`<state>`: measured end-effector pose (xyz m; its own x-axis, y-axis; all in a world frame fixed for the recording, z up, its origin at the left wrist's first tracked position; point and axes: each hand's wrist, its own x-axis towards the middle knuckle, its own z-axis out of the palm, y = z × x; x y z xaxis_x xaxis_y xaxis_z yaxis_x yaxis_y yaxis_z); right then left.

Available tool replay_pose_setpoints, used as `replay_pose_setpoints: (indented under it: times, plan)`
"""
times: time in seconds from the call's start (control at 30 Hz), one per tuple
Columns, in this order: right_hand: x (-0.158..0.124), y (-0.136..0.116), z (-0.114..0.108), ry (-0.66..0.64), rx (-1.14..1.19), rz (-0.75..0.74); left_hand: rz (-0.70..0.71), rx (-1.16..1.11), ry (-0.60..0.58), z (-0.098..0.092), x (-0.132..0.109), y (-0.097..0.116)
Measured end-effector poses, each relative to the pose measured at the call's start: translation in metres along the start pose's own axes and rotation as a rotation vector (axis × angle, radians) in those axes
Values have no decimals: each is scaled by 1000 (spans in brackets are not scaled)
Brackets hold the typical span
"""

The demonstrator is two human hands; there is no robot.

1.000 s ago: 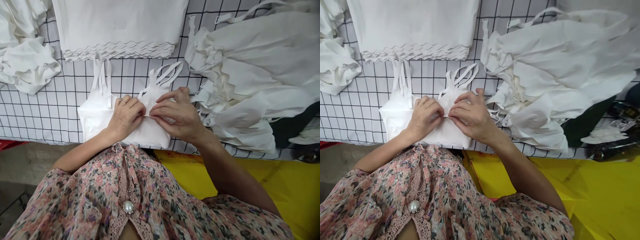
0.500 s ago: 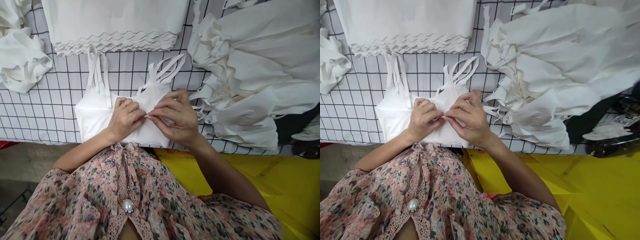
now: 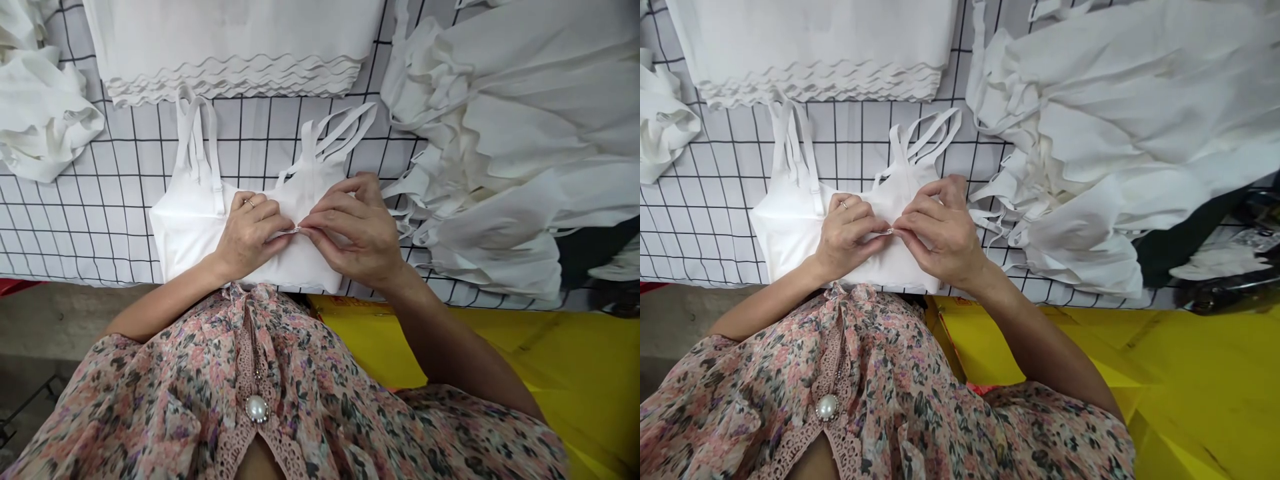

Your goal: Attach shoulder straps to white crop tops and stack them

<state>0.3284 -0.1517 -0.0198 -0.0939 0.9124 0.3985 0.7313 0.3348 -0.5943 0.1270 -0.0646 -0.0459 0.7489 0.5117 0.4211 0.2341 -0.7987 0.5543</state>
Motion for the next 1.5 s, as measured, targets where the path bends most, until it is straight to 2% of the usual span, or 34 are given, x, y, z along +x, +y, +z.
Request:
replay_pose_setpoints:
  times: [0.3,0.47,0.67,0.9,1.1,1.2,1.3,1.4,1.5]
  plan:
    - [2,2,-5,-93,17,89,2,-12,7,1,0,-1]
    - [3,1,1,-16,36,6,1,4,-6,1,-1,-1]
    - [3,2,-2,-27,32,17,-12,-3,-23,1,-1,-1]
    - [1,3,-5,-165,35,133,-51,19,-93,3,-4,-2]
    - [1,3,-4,-81,54,35,-62,-14,-118,2,-4,-2]
    - [2,1,-4,-57,58,28,-44,-15,-86,2,-3,-2]
    - [3,1,-4,-116,31,80,-19,-10,-44,3,-3,-2]
    - [2,1,-5,-159,3,119,-20,8,-47,3,-2,-2]
    - [1,2,-5,-143,24,111,-25,5,-53,3,-3,-2]
